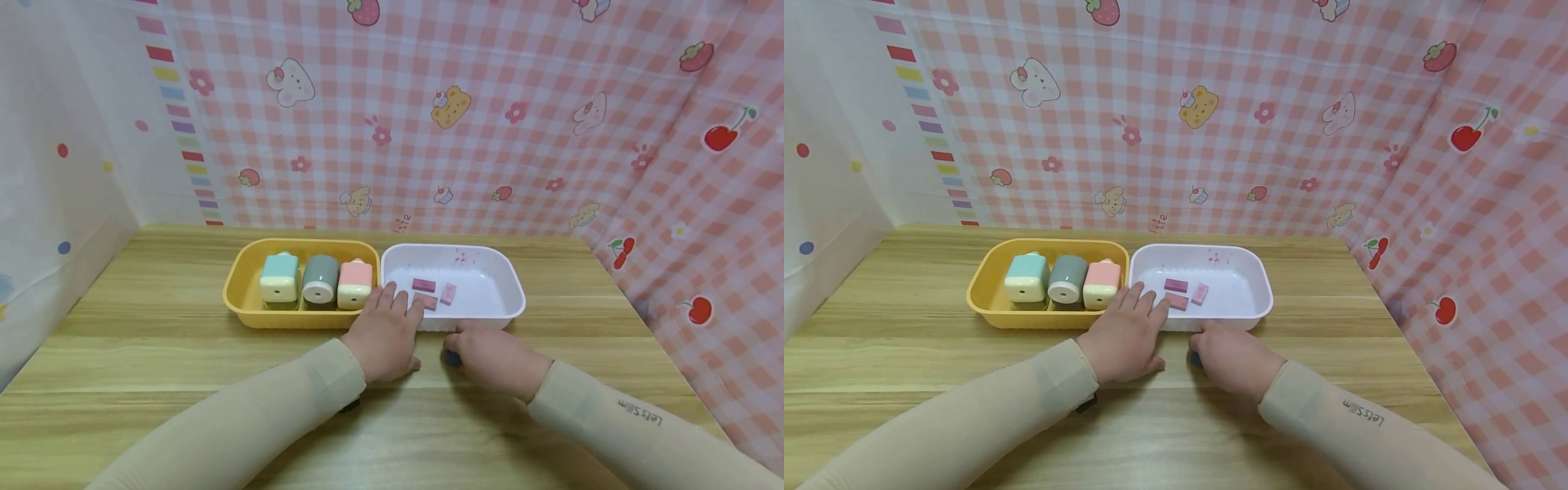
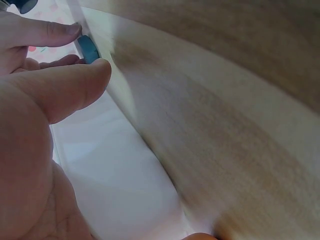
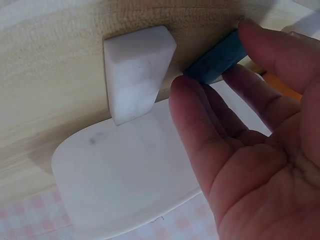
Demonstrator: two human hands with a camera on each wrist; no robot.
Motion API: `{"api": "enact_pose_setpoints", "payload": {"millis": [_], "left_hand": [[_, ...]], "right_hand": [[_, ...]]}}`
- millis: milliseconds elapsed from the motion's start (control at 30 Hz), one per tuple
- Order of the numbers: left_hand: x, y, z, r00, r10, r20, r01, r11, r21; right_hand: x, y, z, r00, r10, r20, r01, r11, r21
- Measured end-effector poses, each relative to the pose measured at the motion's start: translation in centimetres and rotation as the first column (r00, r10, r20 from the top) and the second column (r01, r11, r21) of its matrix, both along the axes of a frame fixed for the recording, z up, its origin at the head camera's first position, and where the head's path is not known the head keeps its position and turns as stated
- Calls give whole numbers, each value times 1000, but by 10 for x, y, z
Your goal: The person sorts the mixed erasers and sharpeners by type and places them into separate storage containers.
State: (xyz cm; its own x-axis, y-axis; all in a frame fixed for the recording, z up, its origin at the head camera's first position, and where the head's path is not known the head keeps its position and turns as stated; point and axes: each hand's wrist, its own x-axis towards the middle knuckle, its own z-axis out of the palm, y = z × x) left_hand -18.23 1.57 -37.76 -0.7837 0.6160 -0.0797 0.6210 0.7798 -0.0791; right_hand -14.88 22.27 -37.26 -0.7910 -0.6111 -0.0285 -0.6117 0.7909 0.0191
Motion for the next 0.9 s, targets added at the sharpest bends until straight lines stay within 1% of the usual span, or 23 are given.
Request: {"api": "enact_pose_setpoints", "payload": {"millis": [300, 467, 733, 833, 900], "left_hand": [[0, 0, 1, 1000, -4, -3, 4, 1000, 9], [0, 0, 1, 1000, -1, 0, 1, 1000, 14], [1, 1, 2, 1000, 5, 4, -5, 1000, 3], [1, 0, 1, 1000, 3, -1, -3, 1000, 15], [1, 0, 1, 1000, 2, -2, -2, 1000, 24]], "right_hand": [[1, -2, 4, 999, -7, 49, 7, 1000, 0], [2, -2, 4, 999, -4, 42, 4, 1000, -1], [4, -1, 5, 1000, 24, 13, -24, 1000, 7], [4, 0, 6, 999, 30, 31, -30, 1000, 1], [5, 0, 7, 998, 30, 60, -29, 1000, -12]]}}
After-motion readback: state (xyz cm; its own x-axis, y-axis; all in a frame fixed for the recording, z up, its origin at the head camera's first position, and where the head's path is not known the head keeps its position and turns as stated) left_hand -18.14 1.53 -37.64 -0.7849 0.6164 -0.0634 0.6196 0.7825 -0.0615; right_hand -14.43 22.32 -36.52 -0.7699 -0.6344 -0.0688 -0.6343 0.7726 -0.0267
